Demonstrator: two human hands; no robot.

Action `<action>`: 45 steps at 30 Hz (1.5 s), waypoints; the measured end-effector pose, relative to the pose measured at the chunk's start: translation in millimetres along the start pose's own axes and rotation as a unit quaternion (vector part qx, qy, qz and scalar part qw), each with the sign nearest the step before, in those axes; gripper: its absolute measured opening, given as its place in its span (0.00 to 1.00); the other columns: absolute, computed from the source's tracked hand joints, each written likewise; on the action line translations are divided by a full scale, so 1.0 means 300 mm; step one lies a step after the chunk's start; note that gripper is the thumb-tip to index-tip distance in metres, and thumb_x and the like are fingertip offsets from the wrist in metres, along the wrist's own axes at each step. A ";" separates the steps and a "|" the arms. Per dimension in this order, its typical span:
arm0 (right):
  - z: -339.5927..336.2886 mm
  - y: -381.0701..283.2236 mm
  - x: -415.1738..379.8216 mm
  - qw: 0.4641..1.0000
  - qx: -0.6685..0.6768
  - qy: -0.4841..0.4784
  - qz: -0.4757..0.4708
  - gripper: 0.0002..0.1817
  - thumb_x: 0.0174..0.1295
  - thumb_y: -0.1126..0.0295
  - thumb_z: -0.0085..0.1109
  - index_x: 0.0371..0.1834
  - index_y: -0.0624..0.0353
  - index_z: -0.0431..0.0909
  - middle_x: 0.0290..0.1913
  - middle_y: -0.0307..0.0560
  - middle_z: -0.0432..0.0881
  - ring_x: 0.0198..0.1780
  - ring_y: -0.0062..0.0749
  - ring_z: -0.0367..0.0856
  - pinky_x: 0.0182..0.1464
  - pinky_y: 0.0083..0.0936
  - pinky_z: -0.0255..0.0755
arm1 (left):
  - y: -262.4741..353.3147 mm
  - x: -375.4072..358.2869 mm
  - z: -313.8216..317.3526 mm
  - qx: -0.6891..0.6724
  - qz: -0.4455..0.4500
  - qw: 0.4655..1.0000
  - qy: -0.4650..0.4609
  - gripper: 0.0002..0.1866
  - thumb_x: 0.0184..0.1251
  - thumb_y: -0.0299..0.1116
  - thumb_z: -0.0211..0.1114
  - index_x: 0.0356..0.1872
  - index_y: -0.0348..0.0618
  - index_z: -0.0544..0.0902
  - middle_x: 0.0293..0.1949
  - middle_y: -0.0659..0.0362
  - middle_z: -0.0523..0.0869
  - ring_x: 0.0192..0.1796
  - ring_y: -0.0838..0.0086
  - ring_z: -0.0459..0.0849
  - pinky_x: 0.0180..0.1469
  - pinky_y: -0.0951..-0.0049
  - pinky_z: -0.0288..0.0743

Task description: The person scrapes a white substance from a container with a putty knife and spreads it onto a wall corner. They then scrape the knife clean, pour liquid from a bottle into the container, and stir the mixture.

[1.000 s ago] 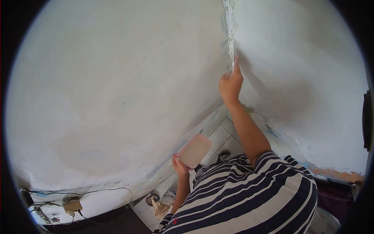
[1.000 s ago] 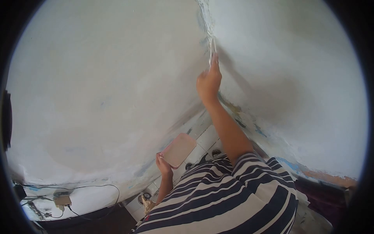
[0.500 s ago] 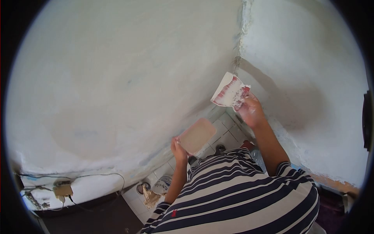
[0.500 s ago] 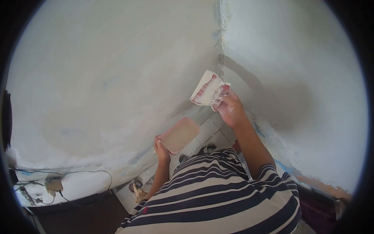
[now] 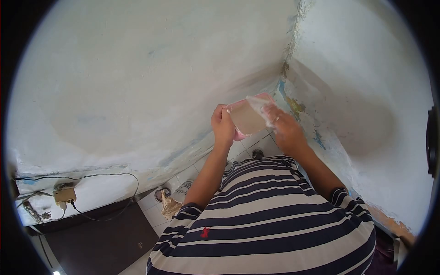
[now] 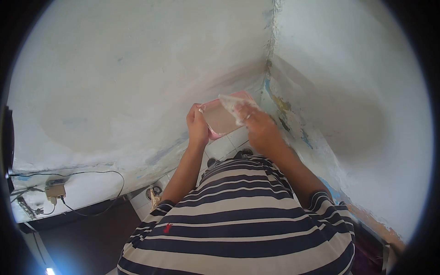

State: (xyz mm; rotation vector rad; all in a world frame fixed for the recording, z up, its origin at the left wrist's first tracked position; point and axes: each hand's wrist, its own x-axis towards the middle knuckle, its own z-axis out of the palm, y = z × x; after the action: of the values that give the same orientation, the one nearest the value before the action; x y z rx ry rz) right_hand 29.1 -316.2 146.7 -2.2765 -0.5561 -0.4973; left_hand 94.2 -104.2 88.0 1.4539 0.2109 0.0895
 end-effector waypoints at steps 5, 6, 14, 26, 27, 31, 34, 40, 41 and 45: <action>0.042 -0.040 -0.074 0.994 -0.057 -0.090 -0.001 0.27 0.57 0.81 0.54 0.64 0.60 0.79 0.65 0.53 0.81 0.68 0.46 0.78 0.69 0.46 0.70 | 0.026 0.003 0.033 -0.038 0.018 0.999 0.032 0.11 0.75 0.31 0.53 0.31 0.39 0.78 0.29 0.64 0.78 0.33 0.81 0.72 0.36 0.75 0.69; 0.036 -0.048 -0.077 0.992 -0.065 -0.107 0.002 0.27 0.58 0.80 0.55 0.64 0.59 0.79 0.66 0.52 0.80 0.68 0.45 0.77 0.69 0.45 0.70 | 0.021 0.000 0.028 -0.035 0.039 0.997 0.051 0.11 0.75 0.30 0.54 0.30 0.39 0.78 0.27 0.65 0.78 0.32 0.82 0.72 0.35 0.76 0.68; -0.112 -0.038 -0.146 0.979 -0.037 -0.203 0.003 0.28 0.58 0.82 0.54 0.64 0.57 0.79 0.64 0.49 0.82 0.68 0.42 0.78 0.68 0.42 0.71 | -0.056 -0.036 0.008 -0.032 0.022 0.995 0.089 0.12 0.76 0.30 0.50 0.31 0.40 0.77 0.29 0.63 0.79 0.33 0.81 0.74 0.37 0.75 0.71; -0.105 0.195 0.007 0.986 -0.109 -0.122 0.038 0.19 0.65 0.75 0.57 0.59 0.50 0.82 0.50 0.49 0.88 0.50 0.49 0.84 0.55 0.41 0.77 | 0.002 -0.090 0.016 0.126 0.171 0.975 0.069 0.04 0.62 0.25 0.62 0.34 0.36 0.83 0.33 0.57 0.76 0.34 0.72 0.75 0.37 0.69 0.71; -0.090 0.200 0.020 0.971 -0.158 -0.180 0.020 0.18 0.67 0.74 0.55 0.58 0.50 0.83 0.48 0.48 0.88 0.49 0.48 0.84 0.54 0.42 0.77 | 0.019 -0.099 0.025 0.163 0.204 0.963 0.067 0.04 0.59 0.25 0.64 0.34 0.36 0.84 0.33 0.56 0.75 0.34 0.69 0.75 0.37 0.67 0.72; -0.042 0.168 0.046 0.959 -0.154 -0.238 0.011 0.18 0.65 0.75 0.53 0.56 0.46 0.84 0.45 0.47 0.88 0.49 0.47 0.86 0.54 0.42 0.77 | 0.049 -0.107 0.044 0.198 0.251 0.946 0.061 0.05 0.60 0.26 0.64 0.34 0.35 0.84 0.34 0.56 0.76 0.32 0.73 0.74 0.36 0.71 0.70; -0.027 0.140 0.051 0.960 -0.099 -0.262 0.002 0.17 0.67 0.73 0.53 0.55 0.47 0.84 0.45 0.49 0.88 0.49 0.48 0.85 0.54 0.43 0.77 | 0.050 -0.104 0.057 0.186 0.258 0.946 0.059 0.06 0.54 0.27 0.66 0.33 0.37 0.85 0.32 0.54 0.76 0.32 0.65 0.75 0.36 0.66 0.71; -0.094 0.076 0.112 0.926 0.047 -0.354 0.122 0.15 0.69 0.68 0.56 0.55 0.56 0.83 0.48 0.56 0.87 0.49 0.54 0.84 0.53 0.43 0.76 | -0.002 -0.098 0.063 0.229 0.233 0.944 0.038 0.06 0.59 0.28 0.65 0.31 0.35 0.84 0.29 0.55 0.75 0.31 0.70 0.74 0.34 0.69 0.70; -0.104 0.082 0.117 0.930 0.081 -0.339 0.115 0.15 0.68 0.68 0.58 0.55 0.60 0.82 0.48 0.58 0.86 0.47 0.55 0.84 0.51 0.41 0.76 | -0.009 -0.097 0.059 0.227 0.215 0.949 0.028 0.06 0.60 0.28 0.65 0.32 0.35 0.84 0.29 0.56 0.75 0.31 0.71 0.74 0.34 0.69 0.69; -0.153 0.168 0.145 0.908 0.269 -0.289 0.138 0.17 0.66 0.68 0.60 0.54 0.67 0.81 0.48 0.61 0.86 0.44 0.54 0.83 0.50 0.38 0.75 | -0.036 -0.079 0.031 0.166 0.165 0.972 -0.003 0.06 0.62 0.29 0.65 0.33 0.36 0.84 0.30 0.58 0.74 0.31 0.75 0.73 0.35 0.72 0.68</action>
State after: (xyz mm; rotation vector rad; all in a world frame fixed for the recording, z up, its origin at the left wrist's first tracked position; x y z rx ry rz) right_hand 83.1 -371.4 170.5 -1.8868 -0.5529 0.4487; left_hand 72.2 -118.9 80.3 1.8131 -0.0274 0.3334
